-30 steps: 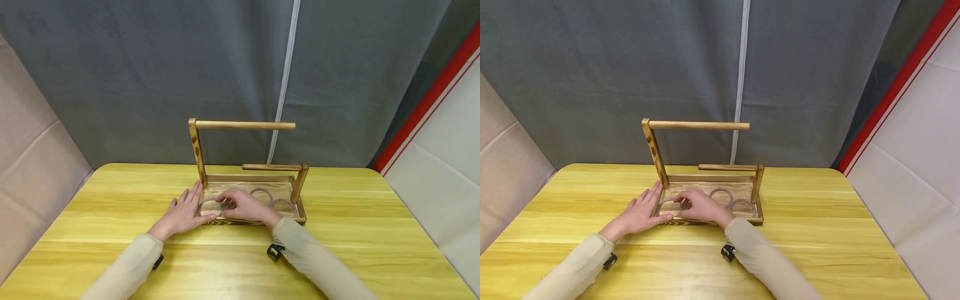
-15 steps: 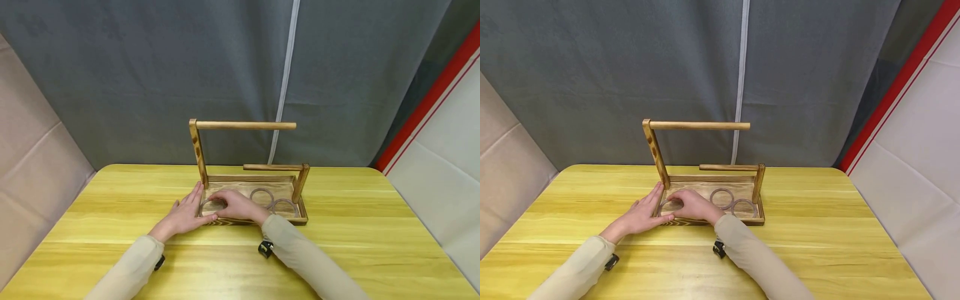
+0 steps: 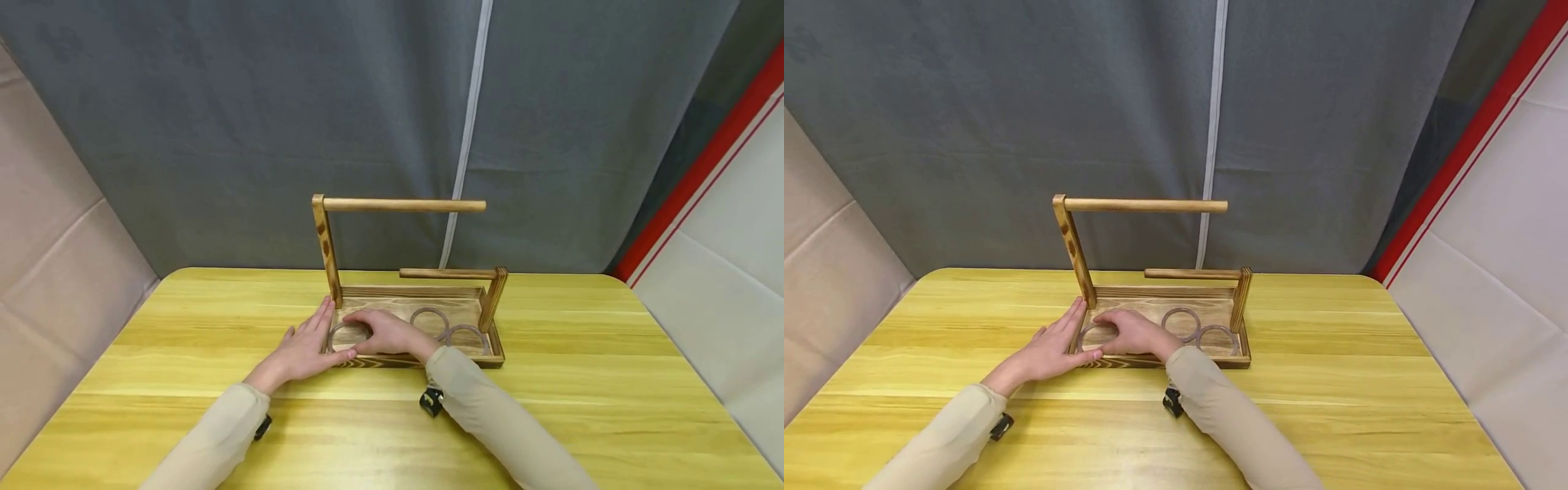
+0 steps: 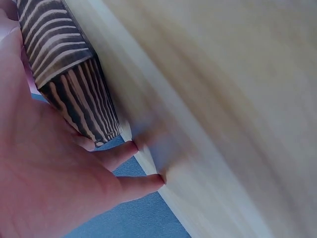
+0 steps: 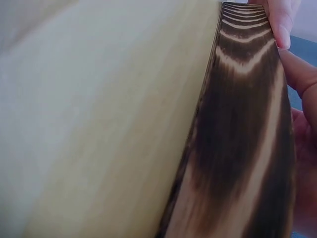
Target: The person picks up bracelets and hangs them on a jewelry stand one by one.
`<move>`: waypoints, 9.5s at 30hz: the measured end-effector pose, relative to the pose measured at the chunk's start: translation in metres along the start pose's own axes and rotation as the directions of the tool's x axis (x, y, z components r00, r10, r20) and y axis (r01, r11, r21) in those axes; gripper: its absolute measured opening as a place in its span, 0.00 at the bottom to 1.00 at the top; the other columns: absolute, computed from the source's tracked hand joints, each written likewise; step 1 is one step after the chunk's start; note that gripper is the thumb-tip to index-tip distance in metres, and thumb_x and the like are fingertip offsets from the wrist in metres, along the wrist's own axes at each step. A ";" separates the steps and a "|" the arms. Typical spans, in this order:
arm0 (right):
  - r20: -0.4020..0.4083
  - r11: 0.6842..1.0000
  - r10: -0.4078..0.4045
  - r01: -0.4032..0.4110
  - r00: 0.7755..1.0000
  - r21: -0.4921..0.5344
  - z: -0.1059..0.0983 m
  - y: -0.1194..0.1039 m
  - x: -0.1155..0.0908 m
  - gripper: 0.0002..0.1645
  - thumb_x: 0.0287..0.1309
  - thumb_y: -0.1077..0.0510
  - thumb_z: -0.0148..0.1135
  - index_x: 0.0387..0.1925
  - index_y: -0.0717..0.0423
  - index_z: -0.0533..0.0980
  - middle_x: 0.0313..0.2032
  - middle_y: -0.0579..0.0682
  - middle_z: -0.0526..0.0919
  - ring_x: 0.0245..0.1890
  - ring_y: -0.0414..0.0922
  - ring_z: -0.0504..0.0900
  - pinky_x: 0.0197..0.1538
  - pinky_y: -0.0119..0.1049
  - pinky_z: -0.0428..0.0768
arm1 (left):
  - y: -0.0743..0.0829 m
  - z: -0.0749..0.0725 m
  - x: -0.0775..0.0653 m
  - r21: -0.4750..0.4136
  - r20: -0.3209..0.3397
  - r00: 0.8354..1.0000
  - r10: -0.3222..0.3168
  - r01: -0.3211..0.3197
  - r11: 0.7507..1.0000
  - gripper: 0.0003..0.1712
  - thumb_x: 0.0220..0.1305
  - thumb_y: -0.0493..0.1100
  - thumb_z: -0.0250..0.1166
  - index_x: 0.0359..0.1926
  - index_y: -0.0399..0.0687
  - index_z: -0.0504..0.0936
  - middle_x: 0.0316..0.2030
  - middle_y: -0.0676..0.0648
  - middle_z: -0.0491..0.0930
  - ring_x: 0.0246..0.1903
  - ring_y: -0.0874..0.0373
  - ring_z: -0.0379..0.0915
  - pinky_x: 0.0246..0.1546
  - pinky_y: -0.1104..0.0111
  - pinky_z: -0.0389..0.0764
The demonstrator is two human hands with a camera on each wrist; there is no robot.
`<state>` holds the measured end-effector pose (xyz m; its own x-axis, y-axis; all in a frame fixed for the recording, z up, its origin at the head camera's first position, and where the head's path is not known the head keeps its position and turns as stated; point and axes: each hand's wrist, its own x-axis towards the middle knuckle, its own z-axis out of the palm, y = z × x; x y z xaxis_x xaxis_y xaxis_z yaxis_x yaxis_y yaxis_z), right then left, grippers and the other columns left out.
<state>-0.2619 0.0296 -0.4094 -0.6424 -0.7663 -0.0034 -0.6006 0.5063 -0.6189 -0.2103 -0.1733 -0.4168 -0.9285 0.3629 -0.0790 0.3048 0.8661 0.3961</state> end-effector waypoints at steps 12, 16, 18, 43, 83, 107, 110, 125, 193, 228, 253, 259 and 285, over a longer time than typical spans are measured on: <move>0.005 1.000 -0.015 0.015 1.000 -0.027 0.000 0.003 0.003 0.39 0.54 0.55 0.71 0.65 0.62 0.68 0.63 0.56 0.72 0.63 0.50 0.69 0.65 0.40 0.64 | -0.001 0.000 0.000 -0.025 0.009 1.000 0.011 -0.010 1.000 0.62 0.61 0.73 0.54 0.75 0.38 0.36 0.75 0.42 0.32 0.72 0.40 0.39 0.58 0.30 0.46; 0.025 0.998 -0.026 0.027 0.999 -0.054 0.000 0.004 0.006 0.40 0.53 0.57 0.72 0.66 0.62 0.67 0.64 0.56 0.71 0.64 0.51 0.68 0.66 0.39 0.63 | -0.001 -0.001 0.000 -0.032 0.010 1.000 0.013 -0.012 0.999 0.62 0.61 0.72 0.55 0.75 0.38 0.36 0.75 0.41 0.32 0.72 0.40 0.39 0.58 0.30 0.45; 0.032 0.997 -0.028 0.030 0.999 -0.071 0.000 0.003 0.007 0.40 0.52 0.58 0.72 0.66 0.63 0.67 0.64 0.57 0.71 0.64 0.52 0.68 0.66 0.39 0.62 | -0.001 -0.001 0.000 -0.034 0.011 1.000 0.012 -0.011 0.999 0.62 0.61 0.72 0.56 0.75 0.38 0.36 0.75 0.41 0.32 0.72 0.40 0.39 0.59 0.30 0.45; -0.101 0.998 0.044 -0.048 0.994 -0.045 -0.006 0.007 -0.007 0.46 0.43 0.56 0.74 0.66 0.61 0.68 0.57 0.57 0.71 0.54 0.50 0.71 0.56 0.40 0.71 | 0.001 -0.002 -0.001 -0.044 0.009 1.000 0.008 -0.008 0.999 0.62 0.61 0.71 0.56 0.75 0.37 0.35 0.75 0.40 0.31 0.72 0.39 0.37 0.59 0.30 0.42; -0.264 0.993 -0.114 0.106 0.958 -0.044 -0.048 -0.034 -0.056 0.46 0.44 0.56 0.77 0.67 0.55 0.69 0.58 0.54 0.70 0.51 0.46 0.70 0.50 0.42 0.75 | 0.002 -0.004 0.000 -0.042 -0.017 1.000 0.016 -0.016 0.999 0.63 0.60 0.71 0.59 0.75 0.35 0.38 0.75 0.37 0.36 0.69 0.33 0.46 0.56 0.28 0.47; -0.401 0.994 -0.105 0.102 0.910 -0.028 -0.090 -0.025 -0.090 0.43 0.46 0.59 0.76 0.65 0.58 0.70 0.57 0.56 0.68 0.43 0.48 0.72 0.44 0.49 0.77 | 0.001 -0.002 0.000 -0.052 -0.031 0.999 0.009 -0.010 0.999 0.64 0.58 0.72 0.59 0.75 0.35 0.40 0.75 0.38 0.35 0.69 0.33 0.46 0.58 0.30 0.46; -0.419 0.995 -0.094 0.092 0.903 -0.025 -0.095 -0.024 -0.093 0.43 0.46 0.60 0.77 0.65 0.58 0.71 0.57 0.55 0.69 0.42 0.48 0.71 0.43 0.49 0.76 | 0.001 -0.002 0.000 -0.049 -0.035 0.999 0.011 -0.013 0.999 0.64 0.58 0.72 0.59 0.75 0.34 0.40 0.75 0.38 0.35 0.69 0.34 0.46 0.58 0.30 0.46; -0.507 0.996 -0.090 0.067 0.857 -0.062 -0.120 -0.015 -0.113 0.41 0.47 0.62 0.76 0.64 0.61 0.70 0.56 0.59 0.70 0.46 0.54 0.76 0.50 0.50 0.76 | 0.004 -0.003 -0.001 -0.046 -0.029 1.000 0.007 -0.008 0.999 0.64 0.58 0.72 0.59 0.75 0.34 0.40 0.75 0.38 0.34 0.69 0.34 0.44 0.58 0.30 0.45; -0.610 0.987 0.151 -0.156 0.778 0.044 -0.181 0.015 -0.113 0.42 0.56 0.49 0.69 0.70 0.48 0.63 0.63 0.57 0.67 0.56 0.56 0.72 0.57 0.55 0.69 | 0.004 -0.001 0.003 -0.055 -0.022 1.000 0.006 -0.007 0.998 0.63 0.59 0.72 0.58 0.75 0.36 0.38 0.75 0.39 0.34 0.70 0.37 0.42 0.59 0.31 0.45; -0.494 0.858 -0.068 -0.202 0.867 -0.472 -0.186 -0.024 -0.077 0.43 0.53 0.39 0.69 0.64 0.61 0.71 0.60 0.59 0.72 0.62 0.56 0.65 0.68 0.52 0.48 | 0.008 0.000 0.003 -0.055 -0.018 1.000 0.006 -0.007 0.998 0.63 0.59 0.72 0.58 0.75 0.36 0.38 0.75 0.39 0.34 0.71 0.38 0.42 0.59 0.31 0.45; -0.443 0.824 -0.162 -0.126 0.882 -0.552 -0.168 -0.051 -0.034 0.44 0.54 0.35 0.66 0.64 0.60 0.71 0.60 0.57 0.72 0.62 0.54 0.66 0.68 0.50 0.50 | 0.008 0.002 0.004 -0.060 -0.019 1.000 0.004 -0.005 0.998 0.63 0.59 0.72 0.58 0.75 0.36 0.38 0.75 0.39 0.35 0.71 0.38 0.42 0.58 0.30 0.45; -0.445 0.825 -0.181 -0.111 0.877 -0.554 -0.160 -0.059 -0.022 0.44 0.54 0.36 0.66 0.64 0.59 0.71 0.59 0.55 0.73 0.61 0.52 0.68 0.69 0.49 0.51 | 0.008 0.002 0.005 -0.051 -0.021 1.000 0.005 -0.006 0.999 0.63 0.59 0.72 0.58 0.75 0.36 0.38 0.75 0.39 0.35 0.70 0.37 0.43 0.58 0.30 0.46; -0.447 0.821 -0.132 -0.155 0.885 -0.549 -0.142 -0.080 0.006 0.44 0.58 0.36 0.63 0.68 0.55 0.66 0.61 0.53 0.71 0.63 0.49 0.66 0.71 0.46 0.48 | 0.008 0.004 0.008 -0.055 -0.013 1.000 -0.001 0.000 0.999 0.63 0.59 0.72 0.57 0.75 0.37 0.38 0.75 0.40 0.34 0.70 0.35 0.45 0.57 0.29 0.46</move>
<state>-0.2850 0.0401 -0.2484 -0.7020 -0.5682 0.4294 -0.6551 0.7517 -0.0764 -0.2146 -0.1625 -0.4180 -0.9314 0.3577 -0.0670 0.2928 0.8460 0.4455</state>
